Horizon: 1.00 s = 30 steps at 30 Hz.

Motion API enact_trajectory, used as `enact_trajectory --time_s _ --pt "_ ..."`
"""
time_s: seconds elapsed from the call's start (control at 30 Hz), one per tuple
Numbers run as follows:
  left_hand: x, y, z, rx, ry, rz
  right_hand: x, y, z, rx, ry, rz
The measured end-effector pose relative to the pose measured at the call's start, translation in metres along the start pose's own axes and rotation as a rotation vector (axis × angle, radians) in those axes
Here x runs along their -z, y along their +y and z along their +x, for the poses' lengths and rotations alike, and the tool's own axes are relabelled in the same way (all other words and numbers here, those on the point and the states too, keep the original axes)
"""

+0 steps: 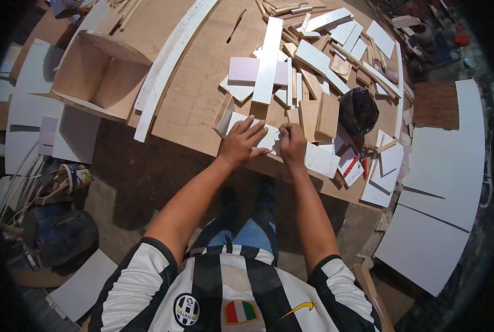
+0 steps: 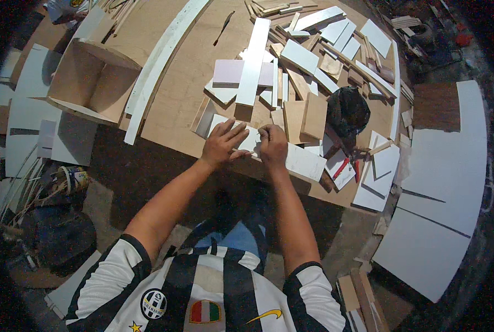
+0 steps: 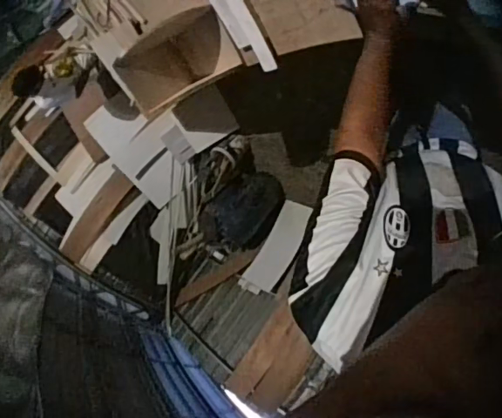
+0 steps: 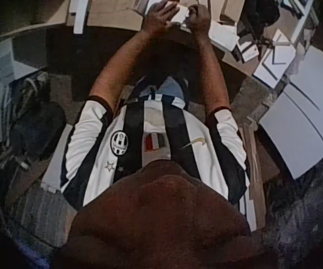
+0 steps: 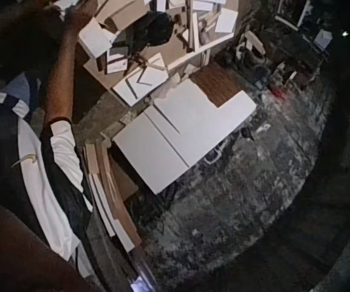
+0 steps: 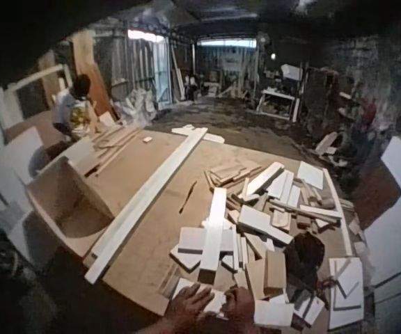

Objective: The person assembles a wooden structure by positioning wood pieces together on a workbench, retrieving nails from a bag, and hammering the nails into the wood.

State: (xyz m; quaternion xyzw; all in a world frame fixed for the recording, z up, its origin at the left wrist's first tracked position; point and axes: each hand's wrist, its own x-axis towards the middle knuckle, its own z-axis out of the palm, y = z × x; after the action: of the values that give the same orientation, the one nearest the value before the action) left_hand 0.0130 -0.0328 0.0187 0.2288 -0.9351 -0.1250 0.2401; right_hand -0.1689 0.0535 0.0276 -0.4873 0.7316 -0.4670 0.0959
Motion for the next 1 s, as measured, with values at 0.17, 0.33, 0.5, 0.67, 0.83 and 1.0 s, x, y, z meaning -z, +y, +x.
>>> enact_trajectory --time_s 0.17,0.33,0.5,0.67,0.83,1.0 --pt "-0.005 -0.010 -0.003 -0.020 -0.039 -0.028 0.022 0.000 -0.003 -0.432 0.095 0.372" --pt "-0.004 -0.006 -0.003 -0.006 -0.013 0.016 0.103 0.053 0.040 -0.291 0.496 0.113" --pt "-0.013 0.017 0.009 0.116 0.087 0.057 0.166 0.117 0.097 -0.374 0.576 -0.320" --pt "-0.021 0.023 0.008 0.155 0.113 0.102 0.181 0.216 0.133 -0.594 0.064 -0.571" --pt "-0.018 0.022 0.003 0.138 0.123 0.155 0.167 0.230 0.170 -0.730 -0.128 -0.615" --pt "-0.024 0.018 0.000 0.172 0.115 0.114 0.157 0.267 0.171 -0.756 -0.260 -0.801"
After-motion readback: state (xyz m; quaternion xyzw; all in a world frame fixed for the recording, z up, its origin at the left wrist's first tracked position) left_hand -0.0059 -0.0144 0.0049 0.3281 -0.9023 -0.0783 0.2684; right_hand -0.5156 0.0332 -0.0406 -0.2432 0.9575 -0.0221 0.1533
